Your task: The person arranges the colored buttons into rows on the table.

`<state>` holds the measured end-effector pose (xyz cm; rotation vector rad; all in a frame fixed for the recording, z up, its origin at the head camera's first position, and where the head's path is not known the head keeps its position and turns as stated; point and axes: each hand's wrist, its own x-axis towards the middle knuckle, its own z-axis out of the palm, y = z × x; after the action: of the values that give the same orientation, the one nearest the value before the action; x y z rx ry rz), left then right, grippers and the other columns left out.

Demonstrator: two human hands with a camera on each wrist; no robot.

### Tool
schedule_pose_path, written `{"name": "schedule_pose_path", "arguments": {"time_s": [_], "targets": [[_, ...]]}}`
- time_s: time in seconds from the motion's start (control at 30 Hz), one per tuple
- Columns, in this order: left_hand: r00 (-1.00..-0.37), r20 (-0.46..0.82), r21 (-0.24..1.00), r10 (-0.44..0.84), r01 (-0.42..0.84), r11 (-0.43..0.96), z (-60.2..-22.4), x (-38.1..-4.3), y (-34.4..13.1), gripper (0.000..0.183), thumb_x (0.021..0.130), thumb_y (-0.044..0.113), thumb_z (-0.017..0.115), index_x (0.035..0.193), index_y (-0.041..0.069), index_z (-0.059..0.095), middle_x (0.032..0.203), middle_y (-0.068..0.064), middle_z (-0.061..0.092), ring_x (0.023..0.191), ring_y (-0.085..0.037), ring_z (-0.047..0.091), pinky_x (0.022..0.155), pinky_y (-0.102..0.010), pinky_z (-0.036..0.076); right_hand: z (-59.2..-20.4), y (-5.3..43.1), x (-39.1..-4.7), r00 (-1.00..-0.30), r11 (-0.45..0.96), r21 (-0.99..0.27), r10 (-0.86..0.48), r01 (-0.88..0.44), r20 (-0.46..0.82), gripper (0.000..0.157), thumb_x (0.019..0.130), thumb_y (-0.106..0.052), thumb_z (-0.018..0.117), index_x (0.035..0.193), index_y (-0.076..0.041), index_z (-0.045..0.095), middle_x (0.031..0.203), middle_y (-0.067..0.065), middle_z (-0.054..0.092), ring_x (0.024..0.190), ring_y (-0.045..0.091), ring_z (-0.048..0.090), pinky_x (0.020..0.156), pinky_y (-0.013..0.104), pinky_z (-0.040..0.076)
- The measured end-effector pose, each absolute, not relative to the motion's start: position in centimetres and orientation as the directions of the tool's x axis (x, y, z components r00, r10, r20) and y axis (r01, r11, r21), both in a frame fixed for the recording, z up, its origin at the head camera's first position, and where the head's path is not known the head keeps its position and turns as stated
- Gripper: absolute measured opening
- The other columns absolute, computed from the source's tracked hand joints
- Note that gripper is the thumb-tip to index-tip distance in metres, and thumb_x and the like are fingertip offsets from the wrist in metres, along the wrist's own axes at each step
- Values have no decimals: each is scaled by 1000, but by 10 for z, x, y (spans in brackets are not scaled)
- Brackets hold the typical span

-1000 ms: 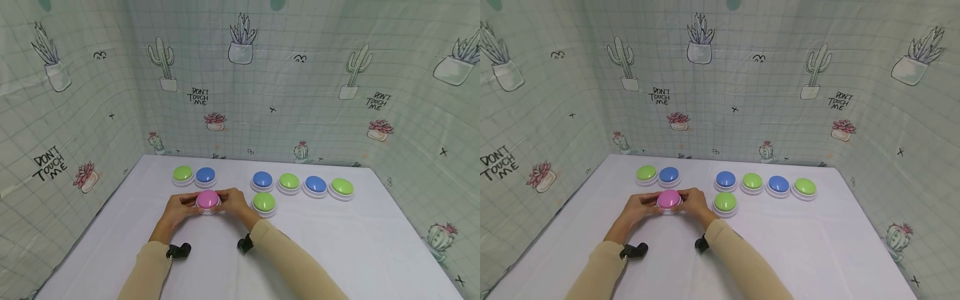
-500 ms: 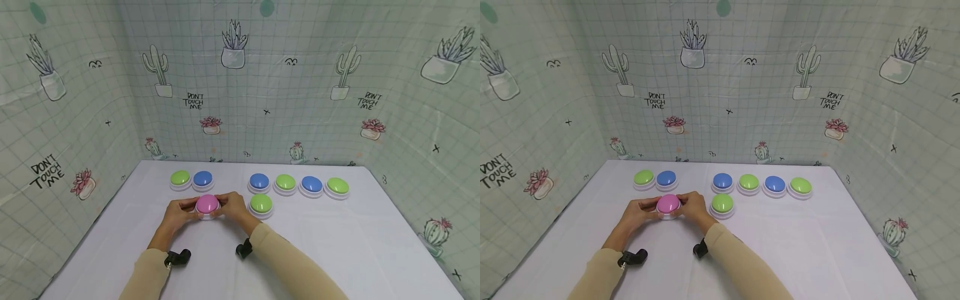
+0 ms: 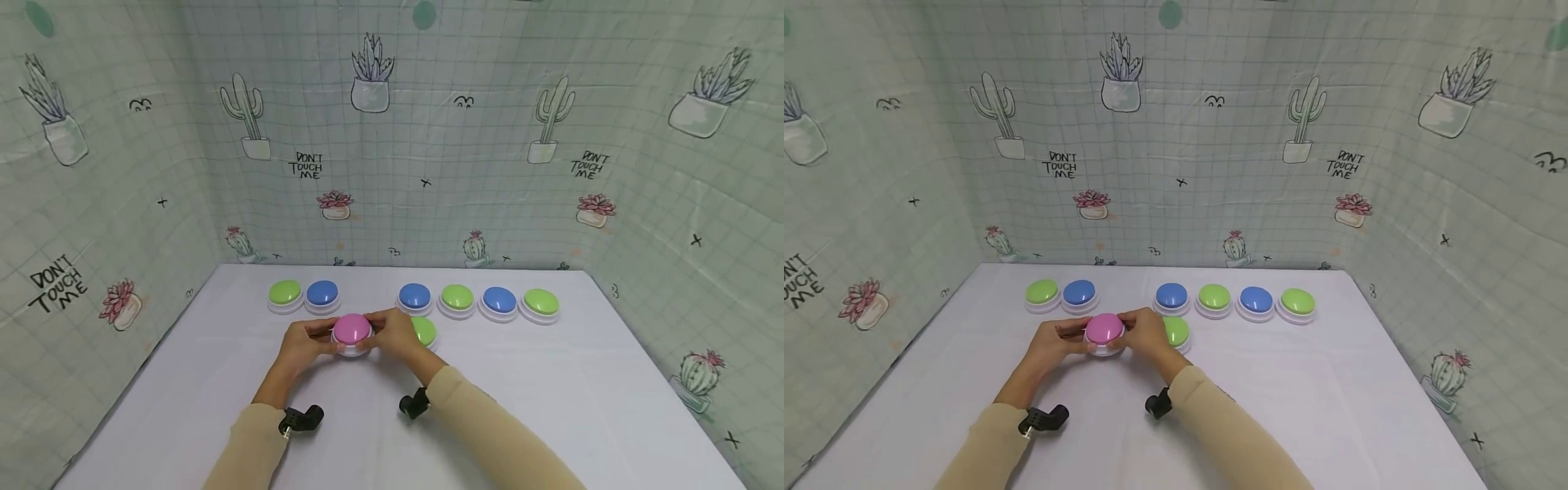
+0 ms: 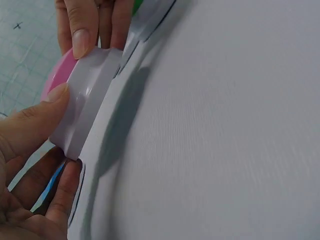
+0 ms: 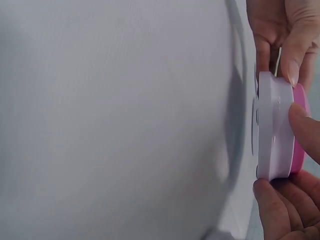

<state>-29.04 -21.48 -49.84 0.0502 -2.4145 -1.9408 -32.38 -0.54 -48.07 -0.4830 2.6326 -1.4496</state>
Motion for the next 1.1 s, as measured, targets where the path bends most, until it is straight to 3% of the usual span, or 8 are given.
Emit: {"name": "schedule_pose_path", "arguments": {"time_s": [0.23, 0.53, 0.9, 1.1], "targets": [[-999, 37, 965, -34, 27, 260, -484, -304, -174, 54, 79, -6, 89, 130, 3, 74, 132, -17, 72, 121, -33, 69, 103, -40, 57, -464, 37, -324, -954, 477, -853, -289, -214, 77, 62, 80, -9, 93, 135, 3, 68, 130, 16, 72, 125, 30, 68, 107, 45, 54], [-999, 49, 961, 16, 51, 271, -474, -318, -122, 53, 78, 0, 92, 128, 9, 77, 132, -11, 72, 116, -28, 68, 99, -38, 60, -450, 92, -326, -973, 469, -871, -227, -147, 42, 61, 82, -8, 91, 137, 3, 67, 133, 19, 70, 127, 32, 66, 105, 43, 55], [-988, 56, 956, 146, 95, 277, -467, -331, -64, 52, 77, 0, 92, 127, 3, 76, 127, -12, 73, 114, -26, 71, 98, -34, 60, -451, 151, -323, -987, 441, -892, -159, -95, 26, 66, 81, -6, 91, 139, 6, 64, 136, 21, 67, 131, 33, 62, 107, 44, 53], [-972, 87, 921, 220, 162, 353, -465, -336, -39, 52, 76, 2, 94, 124, 4, 77, 122, -10, 76, 109, -24, 71, 93, -31, 61, -452, 177, -318, -993, 423, -904, -119, -58, 8, 64, 81, -5, 91, 138, 8, 64, 137, 22, 67, 133, 35, 61, 108, 44, 53]]}}
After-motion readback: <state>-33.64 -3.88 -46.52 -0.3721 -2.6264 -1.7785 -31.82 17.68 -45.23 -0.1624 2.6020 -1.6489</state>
